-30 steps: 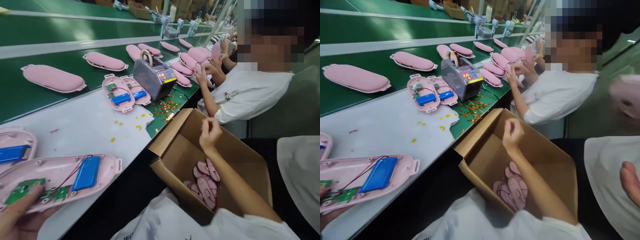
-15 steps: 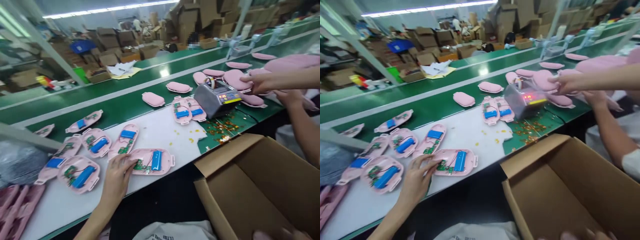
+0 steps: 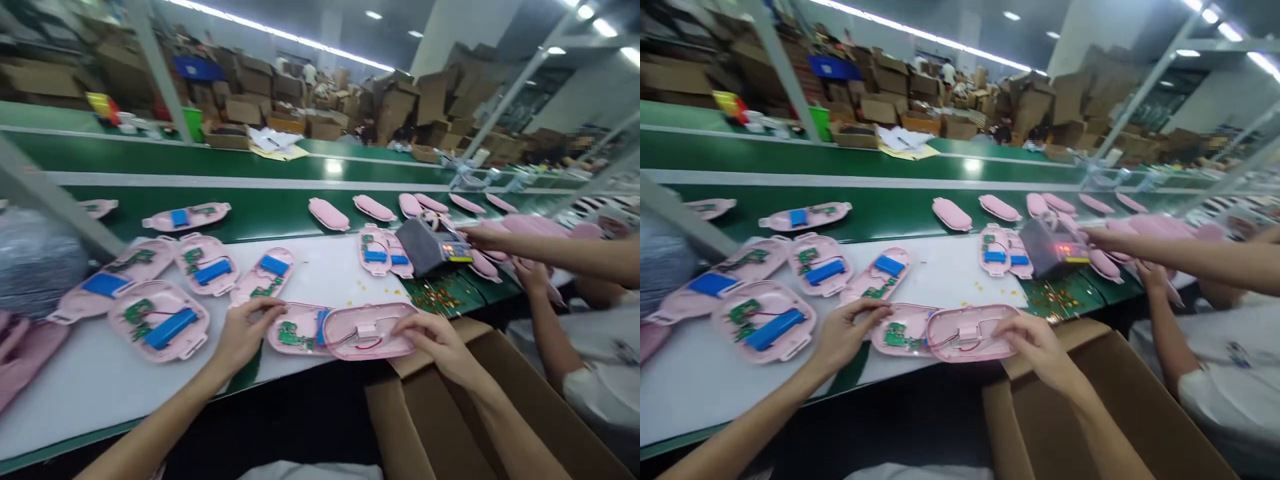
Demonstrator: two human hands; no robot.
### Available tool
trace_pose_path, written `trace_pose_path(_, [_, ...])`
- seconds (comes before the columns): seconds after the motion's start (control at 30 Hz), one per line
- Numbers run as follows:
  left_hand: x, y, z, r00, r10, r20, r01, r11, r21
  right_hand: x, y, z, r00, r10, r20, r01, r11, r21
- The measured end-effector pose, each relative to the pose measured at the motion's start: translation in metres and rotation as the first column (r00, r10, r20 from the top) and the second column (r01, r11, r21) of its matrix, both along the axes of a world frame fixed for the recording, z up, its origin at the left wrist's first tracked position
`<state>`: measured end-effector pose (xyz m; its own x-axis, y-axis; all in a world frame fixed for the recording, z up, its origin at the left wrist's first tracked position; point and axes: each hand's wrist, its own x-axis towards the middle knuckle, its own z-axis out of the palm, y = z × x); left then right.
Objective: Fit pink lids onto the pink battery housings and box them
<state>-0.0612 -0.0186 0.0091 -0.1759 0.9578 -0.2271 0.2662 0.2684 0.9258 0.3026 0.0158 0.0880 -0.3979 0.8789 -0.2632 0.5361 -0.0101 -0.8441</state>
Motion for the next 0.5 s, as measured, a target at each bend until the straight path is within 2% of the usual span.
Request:
trace_pose_path(0.1, [0.001,-0.011,0.004,0.997,0.031,0.072,-0.034,0.999,0.037,-0.061,0.037,-0.037,0.983,0.015,-0.184,-0.011,1.0,0.026])
trace_pose_path(0.2, [0.002,-0.019,0.007,0.999,0.008,0.031,-0.013,0.987,0.161,-0.093,0.047,-0.056,0.949,-0.038,-0.314,0.05,0.998,0.031])
trace_pose_path(0.3, [0.003,-0.025,0.008,0.999,0.004,-0.04,0.008,0.956,0.292,-0.112,0.044,-0.058,0.947,-0.094,-0.306,0.125,0.989,0.083])
trace_pose_path(0.37, [0.004,-0.027,0.006,0.995,0.041,-0.089,-0.008,0.94,0.341,-0.124,0.039,-0.057,0.944,-0.144,-0.298,0.189,0.973,0.128])
trace_pose_path(0.5, [0.01,-0.026,-0.004,0.969,0.226,-0.104,-0.158,0.88,0.447,-0.139,0.024,-0.061,0.913,-0.208,-0.352,0.257,0.961,0.099])
